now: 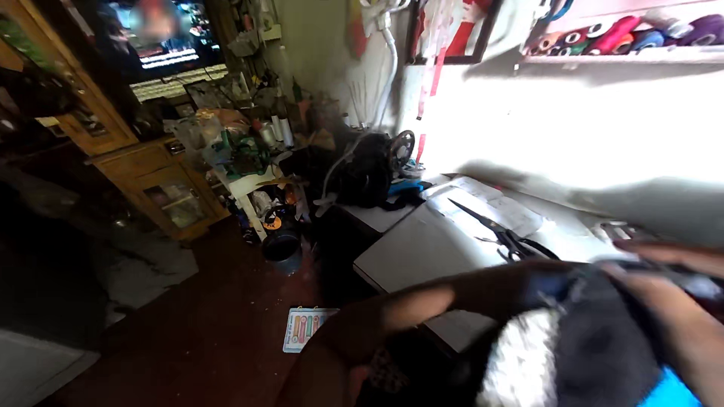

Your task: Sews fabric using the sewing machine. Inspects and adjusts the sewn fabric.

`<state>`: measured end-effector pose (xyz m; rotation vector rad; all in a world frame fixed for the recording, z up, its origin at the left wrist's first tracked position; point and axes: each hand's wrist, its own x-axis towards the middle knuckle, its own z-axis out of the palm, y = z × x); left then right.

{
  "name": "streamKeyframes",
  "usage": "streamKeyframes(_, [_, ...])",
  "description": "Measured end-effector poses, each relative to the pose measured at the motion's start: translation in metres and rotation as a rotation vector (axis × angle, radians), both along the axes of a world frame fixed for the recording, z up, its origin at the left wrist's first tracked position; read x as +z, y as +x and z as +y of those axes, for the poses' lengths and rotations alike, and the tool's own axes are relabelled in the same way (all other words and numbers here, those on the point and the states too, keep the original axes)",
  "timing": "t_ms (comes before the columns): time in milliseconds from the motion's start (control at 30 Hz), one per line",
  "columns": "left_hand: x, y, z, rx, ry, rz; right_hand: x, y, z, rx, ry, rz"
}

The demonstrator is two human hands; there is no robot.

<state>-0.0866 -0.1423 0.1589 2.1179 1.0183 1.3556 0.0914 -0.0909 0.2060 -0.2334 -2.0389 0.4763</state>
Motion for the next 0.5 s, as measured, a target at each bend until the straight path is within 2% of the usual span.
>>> streamKeyframes(67, [-0.027,-0.002,0.014,0.121,-0.038,-0.122,-0.018,-0.007,0.009,-0.198,0.019,0.031])
streamKeyframes(100, [-0.026,0.004,0.017,0.202,-0.033,-0.224,-0.025,-0.006,0.006,-0.231,-0.053,0.059])
streamKeyframes(133, [-0.013,0.008,0.014,0.271,-0.054,-0.341,-0.031,-0.002,0.001,-0.228,-0.144,0.112])
streamKeyframes(200, [0.015,0.008,-0.003,0.341,-0.245,-0.515,-0.043,0.005,-0.013,-0.174,-0.263,0.2])
streamKeyframes(267, [0.02,0.009,-0.005,0.39,-0.243,-0.64,-0.058,0.009,-0.031,-0.127,-0.317,0.204])
streamKeyframes(400, [0.005,0.012,0.009,0.473,-0.143,-0.594,-0.08,0.0,-0.071,-0.167,-0.356,0.086])
streamKeyframes(500, [-0.003,0.008,0.012,0.487,-0.062,-0.519,-0.091,-0.021,-0.08,-0.313,-0.349,0.02])
